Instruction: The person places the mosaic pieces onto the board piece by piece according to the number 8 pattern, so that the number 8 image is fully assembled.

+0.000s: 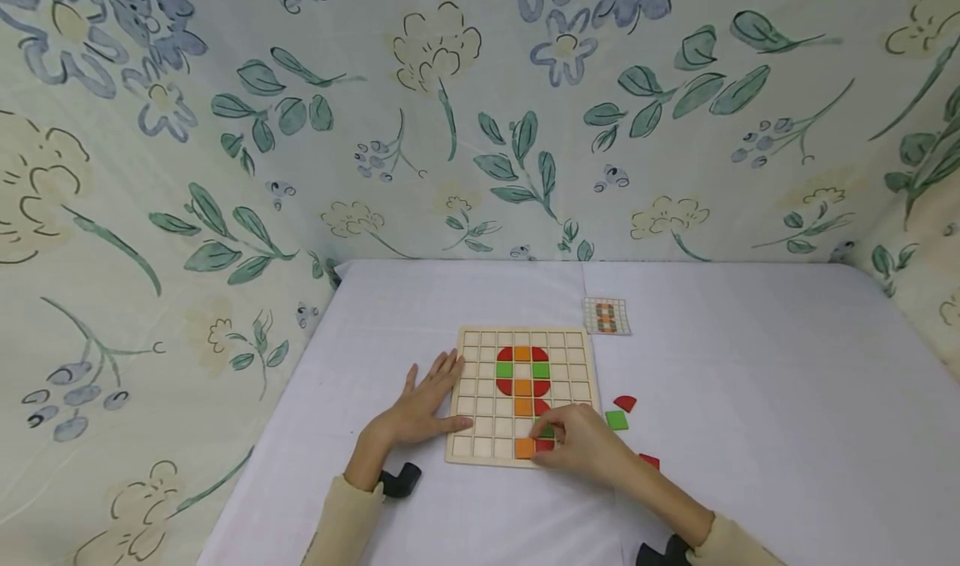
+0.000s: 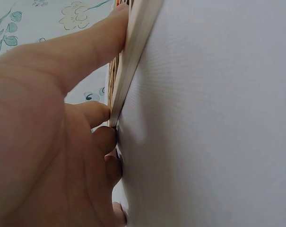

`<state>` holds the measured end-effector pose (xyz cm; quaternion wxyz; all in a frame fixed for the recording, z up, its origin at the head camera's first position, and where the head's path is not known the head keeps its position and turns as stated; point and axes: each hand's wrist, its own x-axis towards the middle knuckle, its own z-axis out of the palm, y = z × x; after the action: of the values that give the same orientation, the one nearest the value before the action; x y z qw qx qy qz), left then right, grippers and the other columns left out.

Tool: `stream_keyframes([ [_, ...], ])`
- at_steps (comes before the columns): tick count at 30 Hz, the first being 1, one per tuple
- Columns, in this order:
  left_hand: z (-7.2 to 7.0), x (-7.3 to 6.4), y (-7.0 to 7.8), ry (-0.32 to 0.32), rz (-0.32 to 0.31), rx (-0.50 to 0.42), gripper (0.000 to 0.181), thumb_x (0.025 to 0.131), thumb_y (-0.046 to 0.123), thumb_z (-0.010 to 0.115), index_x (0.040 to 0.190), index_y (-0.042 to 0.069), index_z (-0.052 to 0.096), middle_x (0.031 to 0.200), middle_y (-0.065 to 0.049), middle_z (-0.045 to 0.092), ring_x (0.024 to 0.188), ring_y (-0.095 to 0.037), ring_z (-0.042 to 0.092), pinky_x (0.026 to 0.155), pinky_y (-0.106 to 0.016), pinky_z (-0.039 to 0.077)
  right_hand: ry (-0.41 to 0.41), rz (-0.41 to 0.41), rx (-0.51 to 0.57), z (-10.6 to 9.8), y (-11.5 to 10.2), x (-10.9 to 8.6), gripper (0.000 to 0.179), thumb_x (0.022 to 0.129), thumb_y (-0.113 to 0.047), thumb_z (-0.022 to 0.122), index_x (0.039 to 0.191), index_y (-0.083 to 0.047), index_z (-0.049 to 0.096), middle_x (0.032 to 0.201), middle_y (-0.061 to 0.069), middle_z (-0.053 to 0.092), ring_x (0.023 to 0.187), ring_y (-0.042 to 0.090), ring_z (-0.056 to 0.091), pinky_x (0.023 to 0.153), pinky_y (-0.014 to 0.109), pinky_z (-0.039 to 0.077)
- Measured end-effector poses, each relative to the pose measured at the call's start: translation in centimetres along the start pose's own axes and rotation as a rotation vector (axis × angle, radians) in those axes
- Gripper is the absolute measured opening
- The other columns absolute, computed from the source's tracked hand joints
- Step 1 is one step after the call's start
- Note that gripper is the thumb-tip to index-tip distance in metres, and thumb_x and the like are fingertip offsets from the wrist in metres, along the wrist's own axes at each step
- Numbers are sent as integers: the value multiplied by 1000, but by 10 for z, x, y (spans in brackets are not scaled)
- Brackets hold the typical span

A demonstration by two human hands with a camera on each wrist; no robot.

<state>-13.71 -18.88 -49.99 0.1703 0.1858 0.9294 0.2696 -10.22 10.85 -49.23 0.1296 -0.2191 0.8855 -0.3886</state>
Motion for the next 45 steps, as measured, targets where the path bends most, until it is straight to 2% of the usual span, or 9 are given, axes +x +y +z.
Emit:
stream_keyframes([
  [14,0,1,-1,1,1,18,103,94,54,70,167,10,10,176,-7,2,164,-30,-4,126,-68,-12,32,2,-32,4,-4,0,20,75,-20,93,90,-18,81,52,-12,38,49,0,33,49,16,25],
  [18,-1,1,-1,4,-1,13,103,94,53,70,167,10,11,176,-7,2,164,-30,-4,126,-68,-12,21,18,6,1,-3,-1,20,77,-23,92,92,-19,81,53,-11,35,50,0,32,50,17,26],
  [23,0,1,-1,2,-3,9,103,94,53,70,167,10,11,176,-7,1,164,-29,-5,126,-67,-12,41,76,46,-21,9,-11,20,81,-25,89,97,-17,80,55,-9,35,52,2,31,50,17,26],
  [29,0,0,-1,1,4,7,103,94,54,70,167,10,11,176,-7,1,164,-29,-4,126,-68,-12,92,151,11,-57,38,-34,23,81,-19,88,101,-13,79,57,-8,35,51,2,30,48,17,27],
  [33,0,-1,-1,3,8,6,104,94,54,70,167,10,11,176,-7,2,164,-30,-4,126,-68,-12,35,193,4,-75,59,-53,29,76,-23,91,101,-15,78,59,-9,32,54,2,28,51,18,27],
  [39,0,-1,0,1,15,8,103,95,54,69,167,9,10,176,-9,2,164,-31,-4,126,-68,-12,-95,166,71,-90,81,-73,34,73,-28,93,102,-18,77,63,-9,31,59,1,30,56,20,30],
  [45,0,-1,1,5,22,18,103,95,54,69,167,7,12,176,-10,3,164,-32,-3,125,-70,-10,-94,167,42,-94,90,-76,27,75,-28,92,97,-21,78,61,-9,31,58,1,31,54,21,29],
])
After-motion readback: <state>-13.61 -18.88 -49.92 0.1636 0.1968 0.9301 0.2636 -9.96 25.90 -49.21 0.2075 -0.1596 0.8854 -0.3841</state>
